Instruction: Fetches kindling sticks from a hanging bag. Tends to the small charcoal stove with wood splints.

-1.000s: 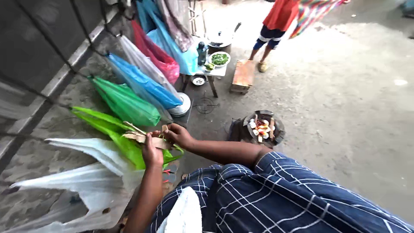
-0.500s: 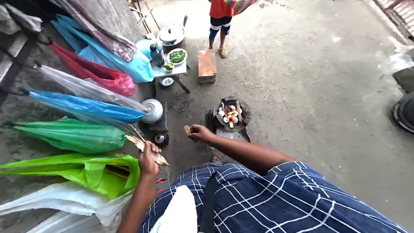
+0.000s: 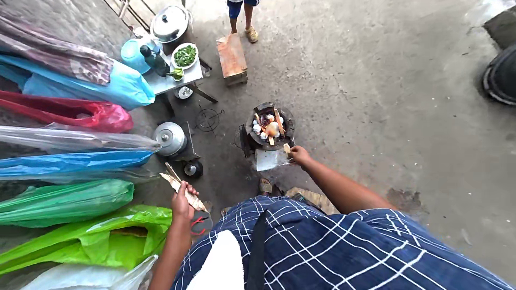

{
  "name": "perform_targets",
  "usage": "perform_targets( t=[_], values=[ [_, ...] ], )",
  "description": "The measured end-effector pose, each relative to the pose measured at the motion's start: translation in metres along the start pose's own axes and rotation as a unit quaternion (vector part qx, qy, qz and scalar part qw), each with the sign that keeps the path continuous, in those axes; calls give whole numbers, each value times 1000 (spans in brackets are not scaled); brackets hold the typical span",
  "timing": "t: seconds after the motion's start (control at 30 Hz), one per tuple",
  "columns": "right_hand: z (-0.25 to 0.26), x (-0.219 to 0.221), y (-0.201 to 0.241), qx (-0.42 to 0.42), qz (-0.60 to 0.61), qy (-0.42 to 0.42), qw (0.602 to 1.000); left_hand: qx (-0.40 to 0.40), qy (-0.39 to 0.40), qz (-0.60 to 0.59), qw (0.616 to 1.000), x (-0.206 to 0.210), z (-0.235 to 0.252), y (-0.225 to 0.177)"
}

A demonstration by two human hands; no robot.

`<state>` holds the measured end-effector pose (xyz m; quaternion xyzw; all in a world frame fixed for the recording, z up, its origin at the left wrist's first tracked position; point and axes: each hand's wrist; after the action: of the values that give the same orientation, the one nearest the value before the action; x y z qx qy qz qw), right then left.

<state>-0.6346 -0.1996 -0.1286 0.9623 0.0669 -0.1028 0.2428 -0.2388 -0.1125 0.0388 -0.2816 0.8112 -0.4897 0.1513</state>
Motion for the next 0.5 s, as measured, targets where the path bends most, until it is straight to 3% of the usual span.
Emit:
perform_targets(
  t=[0.23, 0.5],
  values=[
    [42, -13, 29, -7, -10, -53, 999, 10, -18, 32, 999, 7, -14, 2],
    [80, -26, 96, -115, -185, -107, 970, 0, -93, 54, 994, -11, -40, 13]
  ],
)
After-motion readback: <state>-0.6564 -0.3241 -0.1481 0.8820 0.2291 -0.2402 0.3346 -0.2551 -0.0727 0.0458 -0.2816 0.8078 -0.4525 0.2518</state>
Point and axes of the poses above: each hand's wrist, its own z-axis towards the middle knuckle, its own x-axis out of the palm, y = z × x, and after that the axes turned 7 degrees about x, right-handed
